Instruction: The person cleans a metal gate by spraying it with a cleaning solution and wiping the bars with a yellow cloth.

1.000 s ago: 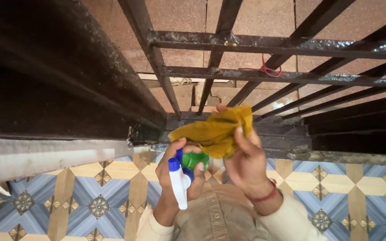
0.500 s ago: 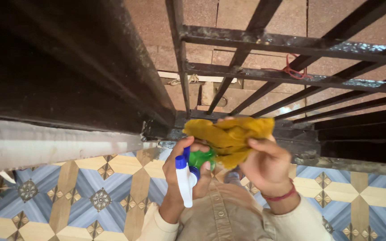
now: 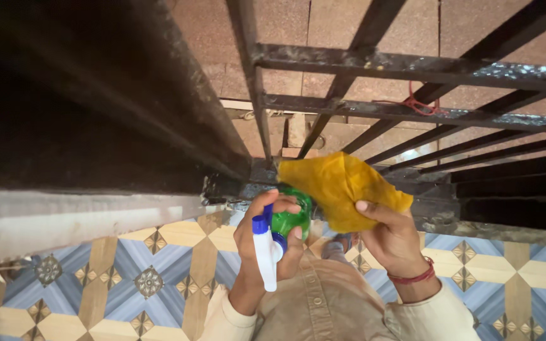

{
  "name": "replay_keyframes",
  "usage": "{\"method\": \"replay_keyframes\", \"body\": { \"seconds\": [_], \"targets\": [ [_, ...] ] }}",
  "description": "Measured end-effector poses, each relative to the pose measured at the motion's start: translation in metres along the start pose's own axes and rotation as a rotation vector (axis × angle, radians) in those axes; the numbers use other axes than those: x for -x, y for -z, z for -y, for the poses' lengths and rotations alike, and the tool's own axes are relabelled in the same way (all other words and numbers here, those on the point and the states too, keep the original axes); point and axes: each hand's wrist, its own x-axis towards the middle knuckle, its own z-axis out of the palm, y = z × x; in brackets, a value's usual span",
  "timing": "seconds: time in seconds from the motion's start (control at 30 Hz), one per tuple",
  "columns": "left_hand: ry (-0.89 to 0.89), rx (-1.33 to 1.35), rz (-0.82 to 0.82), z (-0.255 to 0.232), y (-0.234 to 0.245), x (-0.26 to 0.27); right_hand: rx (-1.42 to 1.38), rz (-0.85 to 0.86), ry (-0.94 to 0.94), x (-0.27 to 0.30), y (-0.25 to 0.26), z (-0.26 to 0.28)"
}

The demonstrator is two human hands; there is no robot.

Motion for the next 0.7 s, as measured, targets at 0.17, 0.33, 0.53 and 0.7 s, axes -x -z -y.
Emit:
{"method": "replay_keyframes", "body": {
  "seconds": [0.17,0.33,0.53,0.7],
  "targets": [
    [-0.027,-0.036,0.005,0.000,-0.005,-0.001,-0.049,-0.002,-0.085,0.003,-0.011,0.009],
    [-0.006,-0.038,0.011,-0.005,-0.004,0.000,0.144,0.005,0.303,0.013,-0.038,0.000],
    [-0.027,-0.077,0.025,-0.004,-0.005,0.008,0.664,0.184,0.965,0.002,-0.094,-0.015],
    [0.067,-0.083,0.018,-0.003,0.000,0.014,1.448,0.255,1.316,-0.033,-0.106,-0.002]
  ]
}}
